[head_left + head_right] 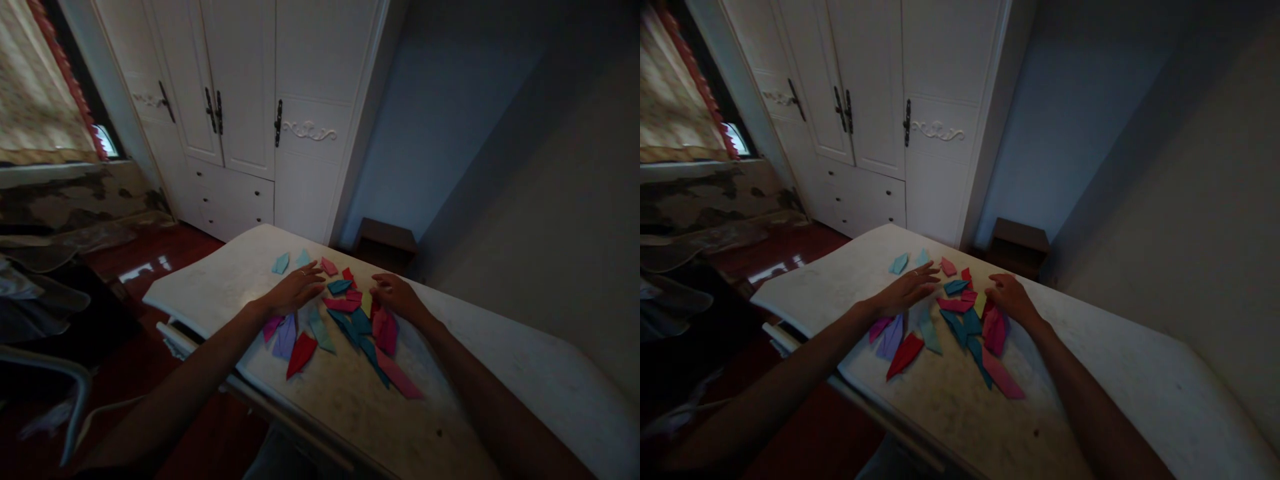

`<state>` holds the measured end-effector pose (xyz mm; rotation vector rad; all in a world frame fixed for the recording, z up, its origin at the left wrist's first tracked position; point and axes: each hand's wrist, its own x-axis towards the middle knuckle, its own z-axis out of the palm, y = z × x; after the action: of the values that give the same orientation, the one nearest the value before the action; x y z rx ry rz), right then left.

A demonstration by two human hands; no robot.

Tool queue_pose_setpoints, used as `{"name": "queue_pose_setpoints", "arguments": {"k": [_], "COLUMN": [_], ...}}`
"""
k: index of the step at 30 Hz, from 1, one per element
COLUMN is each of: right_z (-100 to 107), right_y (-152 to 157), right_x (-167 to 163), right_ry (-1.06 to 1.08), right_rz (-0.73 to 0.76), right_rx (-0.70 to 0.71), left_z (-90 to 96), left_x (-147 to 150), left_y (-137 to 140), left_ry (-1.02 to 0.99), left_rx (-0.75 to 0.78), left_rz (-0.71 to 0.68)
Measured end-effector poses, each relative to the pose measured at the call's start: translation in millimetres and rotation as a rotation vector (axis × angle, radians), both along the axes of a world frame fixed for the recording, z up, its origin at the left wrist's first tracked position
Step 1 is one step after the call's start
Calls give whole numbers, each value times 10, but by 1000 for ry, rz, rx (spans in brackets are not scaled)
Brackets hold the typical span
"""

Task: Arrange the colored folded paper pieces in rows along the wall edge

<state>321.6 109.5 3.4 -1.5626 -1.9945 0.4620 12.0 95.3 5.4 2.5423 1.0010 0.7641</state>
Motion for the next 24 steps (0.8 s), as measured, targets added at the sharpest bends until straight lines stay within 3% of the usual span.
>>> {"name": "queue_pose_setpoints", "arguments": {"k": [4,7,11,15,24], "right_z": [-43,-42,0,74,-29], "right_y": [-180,-360,-636,-826,-791], "right_x": [234,299,197,79,178], "right_ry": [119,181,247,151,173], "right_rz": [-47,-42,103,230,8], "right_rx": [54,9,-84,-20,-11], "left_z": [3,23,55,69,64], "left_x": [0,31,102,145,85], "left_y": [-20,-51,-106,-127,-121], "left_ry": [-21,39,193,278,163], "left_rx": [4,34,80,120,126], "left_rz": [-78,-142,-192,-210,-167]}}
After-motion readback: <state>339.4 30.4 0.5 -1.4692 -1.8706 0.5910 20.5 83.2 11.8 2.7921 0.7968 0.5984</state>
